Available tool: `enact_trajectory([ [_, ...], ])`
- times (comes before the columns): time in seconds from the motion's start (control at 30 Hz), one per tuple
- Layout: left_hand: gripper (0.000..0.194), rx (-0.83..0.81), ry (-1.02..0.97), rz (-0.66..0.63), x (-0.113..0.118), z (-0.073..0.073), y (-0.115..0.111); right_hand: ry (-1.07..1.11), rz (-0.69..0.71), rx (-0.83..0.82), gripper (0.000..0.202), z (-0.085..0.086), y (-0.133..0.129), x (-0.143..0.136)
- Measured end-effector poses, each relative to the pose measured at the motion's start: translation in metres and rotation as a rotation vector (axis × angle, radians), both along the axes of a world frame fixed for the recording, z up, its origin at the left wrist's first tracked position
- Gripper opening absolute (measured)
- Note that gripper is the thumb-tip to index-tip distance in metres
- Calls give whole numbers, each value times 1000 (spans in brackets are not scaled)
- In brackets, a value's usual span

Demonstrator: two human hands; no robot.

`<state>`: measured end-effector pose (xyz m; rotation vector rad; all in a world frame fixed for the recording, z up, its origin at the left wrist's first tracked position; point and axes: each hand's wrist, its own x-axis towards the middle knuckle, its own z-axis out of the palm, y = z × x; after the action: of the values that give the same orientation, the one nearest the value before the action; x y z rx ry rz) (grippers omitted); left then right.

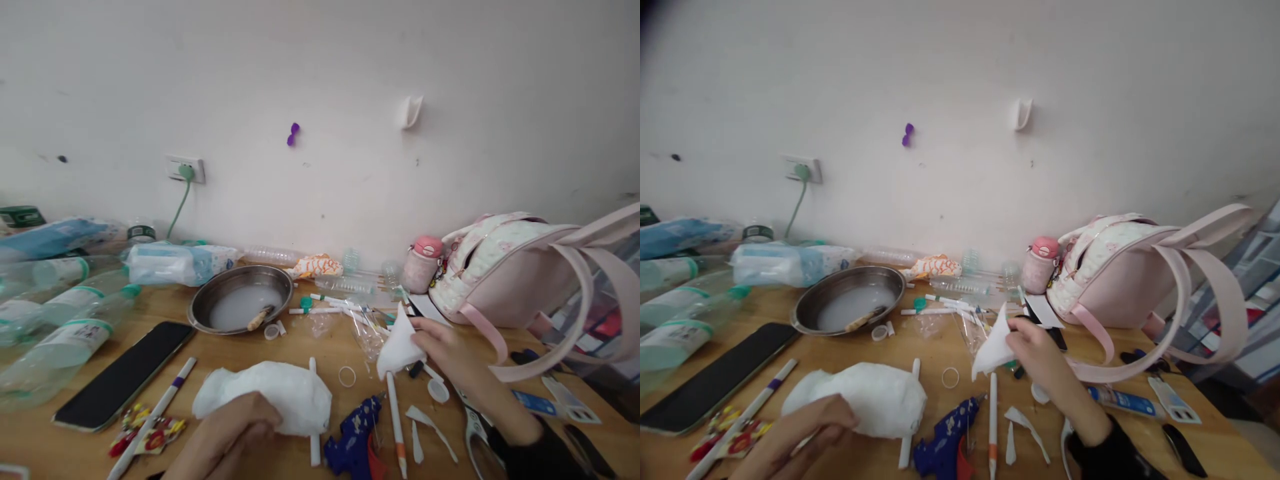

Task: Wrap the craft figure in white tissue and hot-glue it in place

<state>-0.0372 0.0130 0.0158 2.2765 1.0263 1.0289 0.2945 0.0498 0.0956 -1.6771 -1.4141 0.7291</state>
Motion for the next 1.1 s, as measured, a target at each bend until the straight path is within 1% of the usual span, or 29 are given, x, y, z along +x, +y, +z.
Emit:
enact_trajectory([
  [0.03, 17, 20, 23, 17, 0, 2, 3, -19, 14, 18, 27, -2, 0, -10],
  [0.07, 28, 39, 70, 44, 0, 4, 6, -36, 26, 39, 30, -4, 0, -20],
  [0.1, 45, 54, 142, 72, 0, 6, 9, -50, 33, 57, 33, -7, 1, -29],
  [0.17, 77, 58, 348, 73, 1, 15, 15, -55, 54, 67, 37, -12, 1, -43],
  [0.23, 85, 27, 582, 38, 4, 27, 22, -11, 92, 37, 40, -16, 2, -54],
  [0.27, 81, 9, 647, 44, 5, 33, 24, 28, 116, 16, 40, -18, 2, -57],
  [0.3, 74, -1, 673, 33, 7, 39, 27, 75, 133, -1, 39, -20, 2, -59],
  [0.37, 61, -10, 683, 43, 9, 48, 29, 179, 139, -21, 36, -25, 1, -60],
  [0.43, 58, -21, 697, 46, 10, 53, 28, 276, 119, -28, 35, -31, 0, -58],
  [0.5, 59, -29, 729, 41, 10, 54, 26, 358, 99, -35, 33, -38, -1, -54],
  [0.6, 62, -49, 773, -2, 9, 52, 21, 448, 75, -47, 28, -44, 1, -51],
  [0.67, 65, -79, 783, -29, 9, 52, 18, 491, 64, -46, 26, -44, 4, -50],
  [0.73, 63, -87, 783, -43, 9, 53, 18, 521, 58, -29, 26, -40, 6, -49],
  [0.77, 60, -60, 782, -47, 9, 54, 18, 527, 49, -16, 27, -38, 7, -48],
  [0.8, 59, 0, 776, -50, 8, 54, 19, 528, 37, -3, 27, -36, 7, -46],
  [0.83, 58, 95, 765, -41, 8, 54, 20, 524, 20, 13, 27, -34, 8, -45],
  [0.9, 60, 362, 711, 26, 6, 50, 21, 506, -20, 46, 28, -31, 7, -41],
  [0.97, 59, 619, 626, 127, 4, 39, 20, 479, -54, 76, 30, -28, 6, -36],
  [1.0, 57, 697, 590, 161, 3, 31, 17, 459, -67, 88, 30, -26, 6, -34],
  [1.03, 56, 713, 551, 201, 3, 21, 14, 435, -75, 99, 31, -24, 5, -33],
  [1.07, 60, 671, 487, 245, 2, 10, 10, 407, -78, 106, 32, -22, 4, -32],
  [1.1, 60, 583, 403, 278, 0, -1, 6, 374, -75, 113, 32, -21, 3, -32],
])
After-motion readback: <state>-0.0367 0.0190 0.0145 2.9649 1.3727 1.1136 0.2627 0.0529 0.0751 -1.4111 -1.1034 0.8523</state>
